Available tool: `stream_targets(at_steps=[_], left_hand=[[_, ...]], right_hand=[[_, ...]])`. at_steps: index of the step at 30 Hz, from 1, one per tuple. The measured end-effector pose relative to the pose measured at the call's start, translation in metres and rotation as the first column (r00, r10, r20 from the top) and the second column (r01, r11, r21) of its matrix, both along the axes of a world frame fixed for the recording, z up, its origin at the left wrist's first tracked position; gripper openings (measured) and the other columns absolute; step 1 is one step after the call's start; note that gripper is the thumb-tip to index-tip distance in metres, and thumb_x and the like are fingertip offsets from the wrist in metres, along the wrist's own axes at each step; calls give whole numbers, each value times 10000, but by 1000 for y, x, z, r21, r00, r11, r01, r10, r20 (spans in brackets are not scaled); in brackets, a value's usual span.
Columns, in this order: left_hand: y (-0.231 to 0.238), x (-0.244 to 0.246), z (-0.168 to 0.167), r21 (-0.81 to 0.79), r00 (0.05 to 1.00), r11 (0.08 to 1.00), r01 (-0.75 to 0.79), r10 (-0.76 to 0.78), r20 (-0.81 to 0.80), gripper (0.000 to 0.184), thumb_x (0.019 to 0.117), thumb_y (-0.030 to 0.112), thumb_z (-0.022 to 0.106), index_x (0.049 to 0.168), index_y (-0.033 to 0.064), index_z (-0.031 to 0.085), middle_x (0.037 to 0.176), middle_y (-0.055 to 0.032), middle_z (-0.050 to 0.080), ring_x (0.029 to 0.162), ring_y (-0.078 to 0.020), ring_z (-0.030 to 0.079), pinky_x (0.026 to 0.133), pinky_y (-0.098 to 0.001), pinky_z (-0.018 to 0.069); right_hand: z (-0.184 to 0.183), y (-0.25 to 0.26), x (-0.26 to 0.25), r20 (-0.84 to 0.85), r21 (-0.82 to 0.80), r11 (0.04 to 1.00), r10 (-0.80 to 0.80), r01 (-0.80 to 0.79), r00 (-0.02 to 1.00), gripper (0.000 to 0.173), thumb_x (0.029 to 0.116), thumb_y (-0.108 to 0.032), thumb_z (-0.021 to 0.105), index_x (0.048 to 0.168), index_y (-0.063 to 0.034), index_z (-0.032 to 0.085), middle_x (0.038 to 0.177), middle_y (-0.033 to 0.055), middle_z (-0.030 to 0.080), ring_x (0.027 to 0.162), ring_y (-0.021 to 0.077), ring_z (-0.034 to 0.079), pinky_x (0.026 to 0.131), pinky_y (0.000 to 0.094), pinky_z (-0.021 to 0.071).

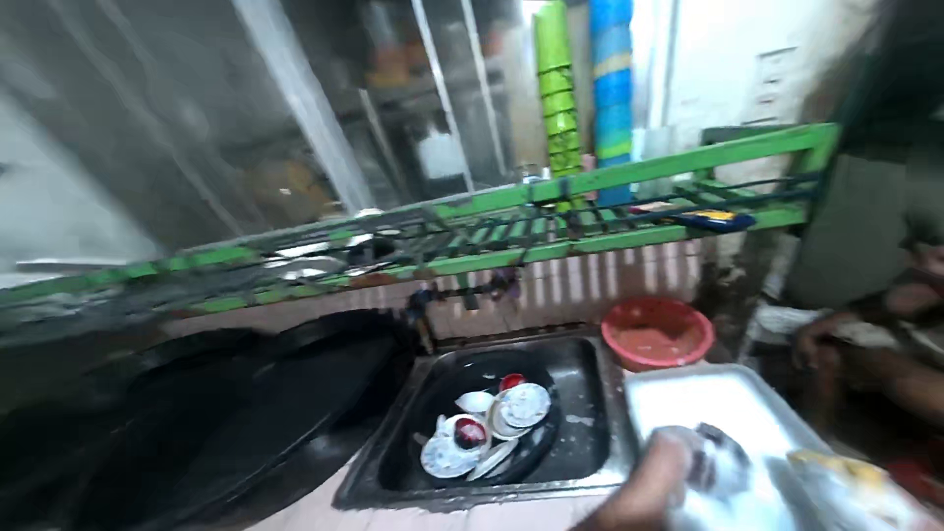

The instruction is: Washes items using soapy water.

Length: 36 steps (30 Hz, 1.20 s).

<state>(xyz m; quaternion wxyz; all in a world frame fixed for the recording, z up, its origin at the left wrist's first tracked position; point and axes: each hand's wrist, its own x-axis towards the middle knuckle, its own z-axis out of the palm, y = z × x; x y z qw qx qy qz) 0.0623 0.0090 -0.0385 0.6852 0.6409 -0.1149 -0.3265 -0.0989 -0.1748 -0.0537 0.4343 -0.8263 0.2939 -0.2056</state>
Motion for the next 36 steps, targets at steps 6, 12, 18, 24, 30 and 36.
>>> stream_targets(at_steps=[6, 12, 18, 24, 30, 36], left_hand=[[2, -2, 13, -59, 982, 980, -190, 189, -26, 170, 967, 9, 558, 1102, -64, 632, 956, -149, 661, 845, -204, 647, 761, -375, 564], [7, 10, 34, 141, 903, 961, -237, 164, 397, 262, 978, 112, 640, 1172, -55, 693, 1114, -189, 706, 1050, -240, 677, 958, -426, 540], [5, -32, 49, -49, 989, 989, -143, 144, 23, 194, 1012, -36, 475, 1175, -57, 578, 897, -102, 660, 775, -130, 653, 712, -293, 572], [9, -45, 38, -4, 933, 999, 33, -30, 359, 335, 946, 23, 608, 1249, -118, 628, 1123, -174, 713, 1030, -153, 689, 946, -329, 562], [23, -24, 27, 112, 918, 994, 19, -61, 391, 256, 906, -51, 612, 1144, -145, 604, 1036, -159, 673, 959, -120, 646, 889, -269, 545], [26, -24, 32, -153, 971, 959, 238, -230, 70, 294, 828, -83, 610, 1122, -77, 622, 942, -92, 724, 866, -134, 705, 804, -317, 604]], right_hand=[[40, 61, 35, 292, -63, 998, -13, 33, 956, 515, 908, -283, 707, 1267, 78, 632, 1177, 216, 703, 1090, 261, 692, 980, 438, 554], [68, 64, 56, 268, 215, 977, -63, 4, 961, 537, 868, -311, 762, 1272, 13, 618, 1073, 124, 704, 983, 170, 682, 890, 401, 565], [62, 84, 72, 96, -110, 967, 241, -230, 966, 554, 906, -378, 704, 1345, -48, 636, 1330, 146, 661, 1268, 279, 609, 1100, 495, 462], [81, 37, 88, -148, 417, 909, 89, -20, 985, 338, 1043, -153, 574, 1308, 55, 596, 1249, 271, 626, 1165, 364, 599, 1021, 533, 458], [78, 68, 70, -45, 171, 933, 330, -318, 943, 527, 886, -149, 742, 1374, -21, 593, 1275, 216, 653, 1195, 340, 621, 1030, 551, 481], [92, 46, 77, -94, 146, 950, 291, -276, 952, 403, 910, -168, 738, 1282, -48, 641, 1123, 189, 695, 1044, 323, 671, 916, 557, 537]])
